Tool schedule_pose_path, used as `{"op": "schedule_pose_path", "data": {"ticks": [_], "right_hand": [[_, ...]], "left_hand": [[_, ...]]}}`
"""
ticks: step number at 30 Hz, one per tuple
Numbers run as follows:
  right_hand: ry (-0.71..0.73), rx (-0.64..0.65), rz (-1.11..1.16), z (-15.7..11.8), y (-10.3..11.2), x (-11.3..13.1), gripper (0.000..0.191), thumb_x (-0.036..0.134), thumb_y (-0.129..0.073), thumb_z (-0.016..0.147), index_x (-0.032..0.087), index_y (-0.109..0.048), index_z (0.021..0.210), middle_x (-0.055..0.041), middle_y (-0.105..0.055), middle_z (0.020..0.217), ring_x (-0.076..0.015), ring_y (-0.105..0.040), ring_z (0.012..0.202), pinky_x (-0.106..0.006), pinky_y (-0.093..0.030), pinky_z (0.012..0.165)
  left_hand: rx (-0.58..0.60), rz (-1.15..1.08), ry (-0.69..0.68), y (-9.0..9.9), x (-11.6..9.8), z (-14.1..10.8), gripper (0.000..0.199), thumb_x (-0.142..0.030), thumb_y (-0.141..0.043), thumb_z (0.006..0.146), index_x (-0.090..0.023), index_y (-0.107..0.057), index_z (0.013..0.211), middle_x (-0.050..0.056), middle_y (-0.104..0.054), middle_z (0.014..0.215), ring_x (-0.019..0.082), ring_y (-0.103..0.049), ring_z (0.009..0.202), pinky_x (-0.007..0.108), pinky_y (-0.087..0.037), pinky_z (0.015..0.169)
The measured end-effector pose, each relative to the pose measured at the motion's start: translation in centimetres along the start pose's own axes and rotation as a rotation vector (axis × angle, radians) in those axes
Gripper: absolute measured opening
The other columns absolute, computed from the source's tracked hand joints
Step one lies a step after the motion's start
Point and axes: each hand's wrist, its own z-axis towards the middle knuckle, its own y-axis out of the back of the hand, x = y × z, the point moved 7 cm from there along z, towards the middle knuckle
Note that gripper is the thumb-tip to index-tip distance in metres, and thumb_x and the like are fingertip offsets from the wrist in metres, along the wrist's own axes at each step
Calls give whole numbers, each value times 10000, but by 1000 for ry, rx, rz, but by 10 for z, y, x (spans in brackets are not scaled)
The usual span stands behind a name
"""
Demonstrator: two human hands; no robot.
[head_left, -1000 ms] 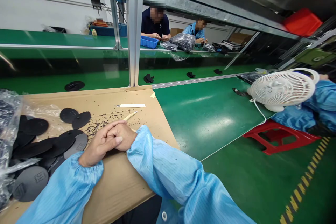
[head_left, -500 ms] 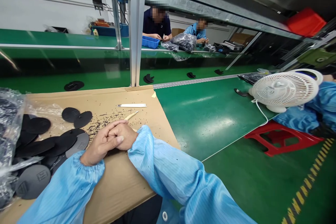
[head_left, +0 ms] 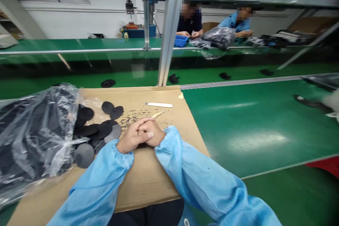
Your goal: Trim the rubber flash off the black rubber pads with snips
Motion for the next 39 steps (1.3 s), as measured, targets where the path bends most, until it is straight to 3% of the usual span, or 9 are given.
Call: {"op": "schedule_pose_path", "data": {"ticks": [9,18,22,25,29,31,33,36,39], "right_hand": [[45,-43,120,1,2,2,303,-12,-533,665,177,-403,466,-15,-581,573,-103,-558,584,-212,-392,532],[62,-29,137,2,3,0,273,106,-539,677,192,-382,471,-6,-544,554,-120,-531,551,-220,-396,495],[79,-53,134,0,1,1,252,166,-537,678,191,-397,470,3,-518,536,-122,-512,535,-226,-396,494],[75,-182,83,-1,11,5,304,235,-551,722,192,-393,467,12,-483,511,-109,-465,507,-222,-357,479],[18,-349,-110,14,55,0,382,327,-546,755,197,-348,455,47,-338,456,-88,-335,467,-219,-280,464],[-102,-500,-234,26,97,-16,355,339,-526,755,197,-369,470,44,-354,473,-100,-362,495,-227,-313,501],[-282,-691,-413,33,147,-37,267,321,-526,750,191,-456,527,21,-455,532,-132,-438,564,-247,-361,563],[-488,-740,-738,45,206,-70,134,290,-555,760,173,-619,742,-54,-604,768,-200,-533,766,-313,-426,736],[-563,-663,-940,58,242,-101,307,294,-558,802,156,-656,1058,-149,-594,1072,-271,-511,1041,-398,-387,911]], "left_hand": [[-12,-63,-14,1,0,3,605,-427,-737,700,-144,-591,1214,122,-624,1183,292,-567,1117,383,-423,981],[-23,-118,-3,0,1,4,608,-405,-746,687,-121,-583,1199,126,-637,1136,283,-588,1071,382,-447,944],[-115,-10,-73,2,-5,1,513,-369,-721,718,-117,-610,1150,125,-644,1130,266,-595,1061,366,-451,951],[-234,103,-158,6,-10,-3,427,-345,-675,770,-129,-618,1135,122,-649,1121,246,-603,1042,352,-460,940],[-612,232,-190,31,-8,-11,264,-344,-579,851,-146,-638,1016,102,-675,989,206,-627,931,327,-490,862],[-864,379,-176,49,-7,-20,205,-331,-575,851,-150,-643,918,87,-664,905,195,-621,878,327,-488,844],[-1020,557,-179,61,-10,-26,169,-301,-592,826,-149,-640,881,94,-639,929,206,-606,925,344,-472,885],[-1047,776,-124,69,-9,-26,188,-276,-598,793,-145,-647,920,129,-596,1066,250,-566,1054,404,-428,968],[-970,986,69,70,-1,-22,283,-293,-608,775,-162,-650,1022,155,-533,1229,314,-478,1201,502,-319,1058]]}}
